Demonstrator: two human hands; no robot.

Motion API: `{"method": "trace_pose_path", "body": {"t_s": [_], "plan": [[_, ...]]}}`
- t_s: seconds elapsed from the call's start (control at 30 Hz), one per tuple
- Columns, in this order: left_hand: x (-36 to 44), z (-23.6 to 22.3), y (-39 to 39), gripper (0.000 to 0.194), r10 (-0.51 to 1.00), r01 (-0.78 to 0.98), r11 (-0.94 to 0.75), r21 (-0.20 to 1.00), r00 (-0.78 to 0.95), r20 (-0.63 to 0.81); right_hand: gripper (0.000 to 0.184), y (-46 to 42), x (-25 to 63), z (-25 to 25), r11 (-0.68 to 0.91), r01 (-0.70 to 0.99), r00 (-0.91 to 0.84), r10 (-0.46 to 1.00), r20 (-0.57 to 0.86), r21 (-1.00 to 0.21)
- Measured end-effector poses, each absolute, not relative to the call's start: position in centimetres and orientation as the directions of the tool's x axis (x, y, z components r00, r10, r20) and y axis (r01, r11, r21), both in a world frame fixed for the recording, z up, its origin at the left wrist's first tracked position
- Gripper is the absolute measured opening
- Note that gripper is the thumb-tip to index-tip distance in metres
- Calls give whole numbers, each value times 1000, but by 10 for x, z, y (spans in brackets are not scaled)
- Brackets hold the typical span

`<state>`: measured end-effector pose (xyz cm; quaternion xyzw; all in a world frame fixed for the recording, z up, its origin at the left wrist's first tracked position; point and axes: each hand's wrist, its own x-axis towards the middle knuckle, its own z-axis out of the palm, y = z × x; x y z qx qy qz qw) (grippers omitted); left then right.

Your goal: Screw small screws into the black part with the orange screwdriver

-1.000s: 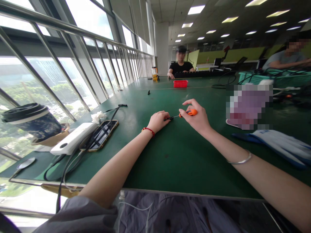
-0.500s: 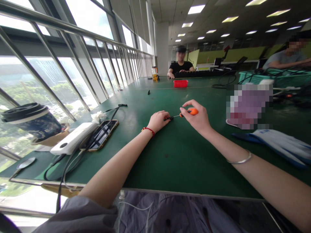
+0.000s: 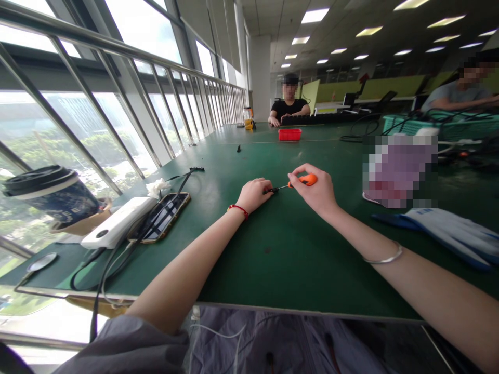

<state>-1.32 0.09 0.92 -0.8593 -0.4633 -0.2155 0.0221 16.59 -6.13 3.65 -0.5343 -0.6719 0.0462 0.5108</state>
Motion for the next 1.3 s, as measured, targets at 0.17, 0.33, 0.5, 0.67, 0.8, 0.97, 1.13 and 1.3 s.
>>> {"method": "trace_pose_path", "body": {"t_s": [0.17,0.33,0.5,0.67,0.8,0.97,1.13,1.3], "plan": [[-13,8,3,13,775,798,-583,153,490,398,33,-61,166,36,465,633,87,751,654,-618],[-13,9,2,14,777,802,-580,146,491,393,25,-61,165,36,392,681,141,759,636,-619],[-14,9,2,14,775,802,-581,141,493,395,21,-61,165,36,463,628,92,754,650,-626],[-14,8,3,14,779,801,-580,151,491,390,34,-60,166,37,464,631,137,722,678,-622],[-15,7,3,14,776,797,-584,154,493,395,21,-59,170,38,476,619,93,746,660,-625],[-15,7,3,14,778,800,-581,153,491,392,25,-56,174,36,516,597,101,711,696,-614],[-15,7,3,13,771,796,-587,148,495,400,22,-56,174,35,450,644,148,720,678,-618],[-15,8,3,15,778,801,-581,145,493,389,16,-58,171,36,475,606,115,741,661,-638]]}}
